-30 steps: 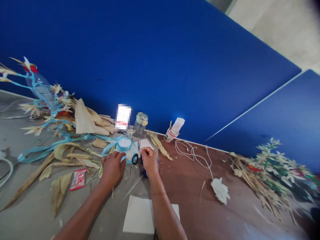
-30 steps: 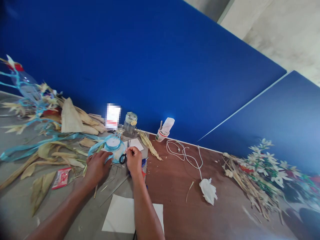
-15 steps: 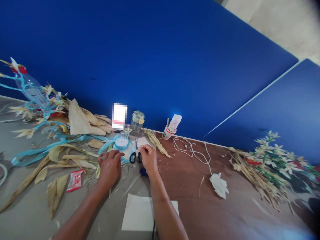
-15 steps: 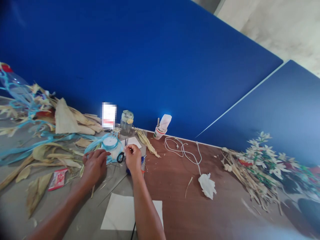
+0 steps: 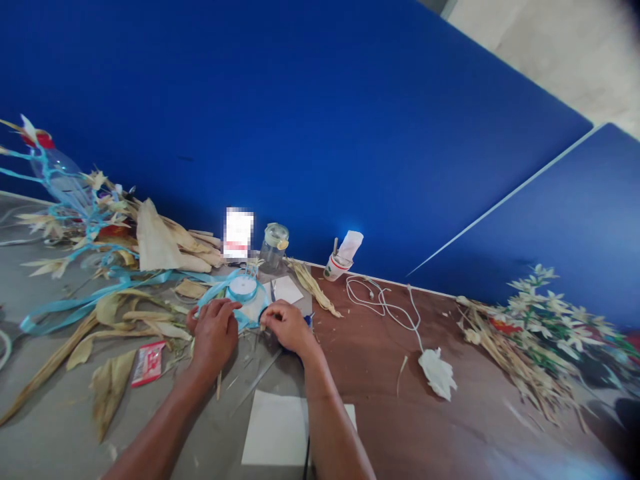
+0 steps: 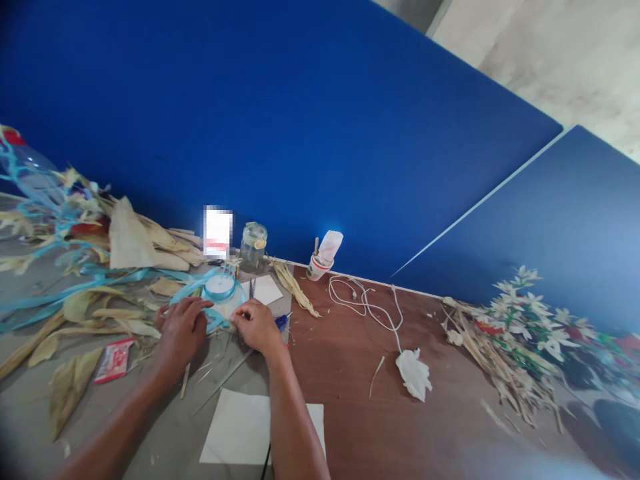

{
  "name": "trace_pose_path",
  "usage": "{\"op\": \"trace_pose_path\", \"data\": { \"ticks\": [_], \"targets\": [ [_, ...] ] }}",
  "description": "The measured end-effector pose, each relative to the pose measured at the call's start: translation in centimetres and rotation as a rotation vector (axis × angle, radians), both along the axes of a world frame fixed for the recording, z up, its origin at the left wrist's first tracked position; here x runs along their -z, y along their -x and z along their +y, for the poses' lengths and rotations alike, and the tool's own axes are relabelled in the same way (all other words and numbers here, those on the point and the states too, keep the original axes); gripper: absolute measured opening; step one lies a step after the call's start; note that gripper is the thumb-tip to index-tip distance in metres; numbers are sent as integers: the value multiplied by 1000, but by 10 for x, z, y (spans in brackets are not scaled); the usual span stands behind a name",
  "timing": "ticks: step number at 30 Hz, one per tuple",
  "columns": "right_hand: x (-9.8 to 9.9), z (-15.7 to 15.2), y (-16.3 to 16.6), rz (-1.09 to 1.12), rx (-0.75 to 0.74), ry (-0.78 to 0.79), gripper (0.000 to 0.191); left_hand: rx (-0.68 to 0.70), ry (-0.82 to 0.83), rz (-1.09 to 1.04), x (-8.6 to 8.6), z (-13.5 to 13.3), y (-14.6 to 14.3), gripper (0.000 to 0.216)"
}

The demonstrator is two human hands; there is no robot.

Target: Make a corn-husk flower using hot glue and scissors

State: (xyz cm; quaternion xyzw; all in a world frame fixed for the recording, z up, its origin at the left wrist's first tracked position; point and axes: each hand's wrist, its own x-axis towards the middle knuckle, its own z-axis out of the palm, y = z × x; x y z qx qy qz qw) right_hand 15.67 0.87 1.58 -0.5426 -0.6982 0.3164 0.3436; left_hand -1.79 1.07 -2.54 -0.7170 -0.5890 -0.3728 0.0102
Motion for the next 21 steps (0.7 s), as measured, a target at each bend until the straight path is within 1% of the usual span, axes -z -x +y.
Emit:
{"op": "trace_pose_path", "data": {
  "ticks": [1,3,6,8,10,12,14,17,21],
  "targets": [
    [-1,-2,3,-96,-83,29,14,-6,9,4,0,0,-1,29],
    [-3,-7,10,-308,-168,64,16,-18,16,-4,0,-1,-1,27],
    [-2,-14,23,-590,-193,73,21,-23,-1,-25,1,-1,-1,25],
    [0,-17,30,-707,-192,54,23,-20,-21,-35,1,0,0,24],
    [3,-19,36,-777,-183,22,24,-18,-33,-46,0,0,2,23],
    [6,-20,39,-805,-160,-10,24,-23,-42,-59,0,0,2,22],
    [7,-20,40,-780,-121,-21,23,-28,-54,-66,-1,0,3,23],
    [7,-17,37,-642,-25,1,19,12,-45,-31,-2,-1,3,22],
    [6,-9,23,-448,77,13,15,137,48,60,-2,-2,2,21]
  ]
}}
